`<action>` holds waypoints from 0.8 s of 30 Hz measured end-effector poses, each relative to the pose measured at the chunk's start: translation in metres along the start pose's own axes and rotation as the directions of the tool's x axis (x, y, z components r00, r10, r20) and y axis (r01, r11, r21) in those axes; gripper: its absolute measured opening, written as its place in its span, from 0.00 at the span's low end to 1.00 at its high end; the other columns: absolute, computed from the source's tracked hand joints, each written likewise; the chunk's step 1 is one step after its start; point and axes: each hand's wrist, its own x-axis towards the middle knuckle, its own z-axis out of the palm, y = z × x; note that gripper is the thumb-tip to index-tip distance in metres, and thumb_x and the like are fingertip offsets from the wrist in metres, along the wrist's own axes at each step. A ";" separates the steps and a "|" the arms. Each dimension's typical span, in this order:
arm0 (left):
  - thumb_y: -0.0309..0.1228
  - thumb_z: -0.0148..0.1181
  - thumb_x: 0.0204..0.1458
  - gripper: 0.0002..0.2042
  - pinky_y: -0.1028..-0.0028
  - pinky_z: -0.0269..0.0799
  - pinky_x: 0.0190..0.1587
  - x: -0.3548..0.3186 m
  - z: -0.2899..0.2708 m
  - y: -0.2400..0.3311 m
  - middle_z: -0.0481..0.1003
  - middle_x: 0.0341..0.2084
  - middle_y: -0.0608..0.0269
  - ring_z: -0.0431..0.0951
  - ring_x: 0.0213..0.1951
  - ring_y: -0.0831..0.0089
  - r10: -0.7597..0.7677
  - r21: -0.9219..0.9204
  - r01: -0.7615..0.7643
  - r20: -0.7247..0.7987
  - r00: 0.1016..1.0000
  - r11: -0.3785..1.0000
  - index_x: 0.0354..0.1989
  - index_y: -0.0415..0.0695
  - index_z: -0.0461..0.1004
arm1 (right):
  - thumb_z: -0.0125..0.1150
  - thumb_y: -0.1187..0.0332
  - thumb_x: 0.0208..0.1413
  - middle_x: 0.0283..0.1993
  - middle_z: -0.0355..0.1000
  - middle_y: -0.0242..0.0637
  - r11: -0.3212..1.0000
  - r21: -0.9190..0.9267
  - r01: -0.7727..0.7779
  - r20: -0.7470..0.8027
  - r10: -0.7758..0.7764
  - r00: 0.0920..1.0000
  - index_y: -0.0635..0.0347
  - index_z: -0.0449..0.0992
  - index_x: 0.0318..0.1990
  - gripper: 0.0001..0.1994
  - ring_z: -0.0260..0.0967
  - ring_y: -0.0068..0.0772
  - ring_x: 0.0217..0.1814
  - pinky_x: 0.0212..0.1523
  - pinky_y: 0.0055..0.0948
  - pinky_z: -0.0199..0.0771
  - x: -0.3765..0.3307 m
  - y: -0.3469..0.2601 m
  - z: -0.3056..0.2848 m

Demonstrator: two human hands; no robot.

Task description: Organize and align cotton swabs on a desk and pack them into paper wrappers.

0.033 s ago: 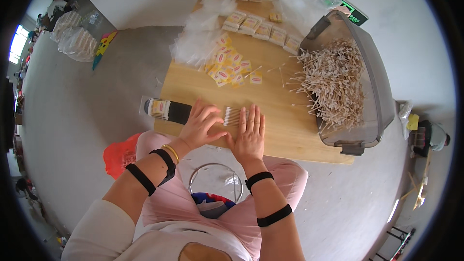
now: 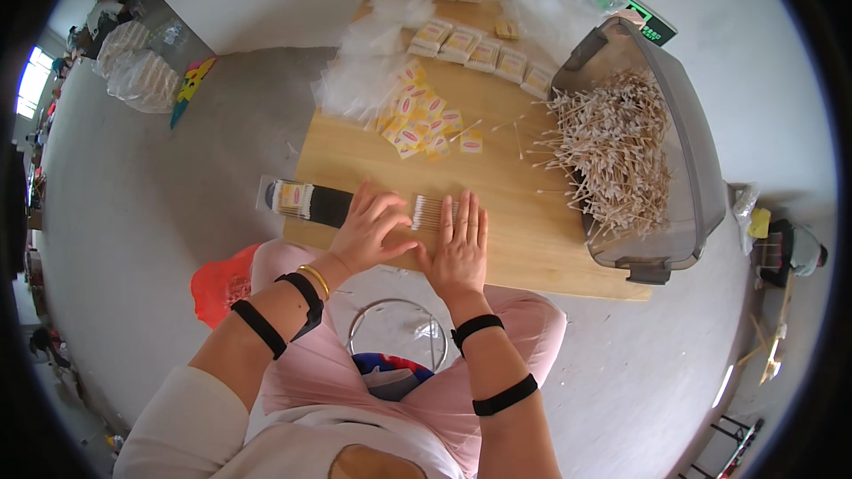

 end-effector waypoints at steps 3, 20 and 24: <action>0.49 0.71 0.50 0.16 0.45 0.47 0.75 -0.001 0.000 -0.001 0.72 0.47 0.64 0.72 0.57 0.63 0.003 0.011 -0.003 0.025 1.000 1.000 0.39 0.53 0.77 | 0.54 0.42 0.62 0.81 0.39 0.61 1.000 0.001 0.008 -0.003 -0.008 1.000 0.66 0.47 0.77 0.46 0.32 0.57 0.85 0.82 0.53 0.31 -0.001 0.000 0.000; 0.53 0.69 0.52 0.20 0.45 0.46 0.75 -0.001 0.001 0.000 0.73 0.49 0.65 0.72 0.57 0.64 -0.011 0.053 0.010 0.028 1.000 0.999 0.44 0.52 0.77 | 0.52 0.41 0.63 0.82 0.39 0.59 1.000 0.002 0.000 -0.004 0.000 1.000 0.65 0.46 0.78 0.46 0.31 0.56 0.85 0.82 0.52 0.31 0.000 -0.001 -0.001; 0.54 0.67 0.52 0.22 0.45 0.46 0.75 -0.001 0.003 0.000 0.72 0.50 0.65 0.72 0.57 0.64 -0.025 0.049 0.025 0.009 1.000 0.998 0.46 0.52 0.77 | 0.52 0.41 0.63 0.82 0.39 0.59 1.000 -0.003 0.003 -0.007 -0.003 1.000 0.65 0.46 0.78 0.46 0.31 0.56 0.85 0.82 0.52 0.31 0.000 0.000 0.000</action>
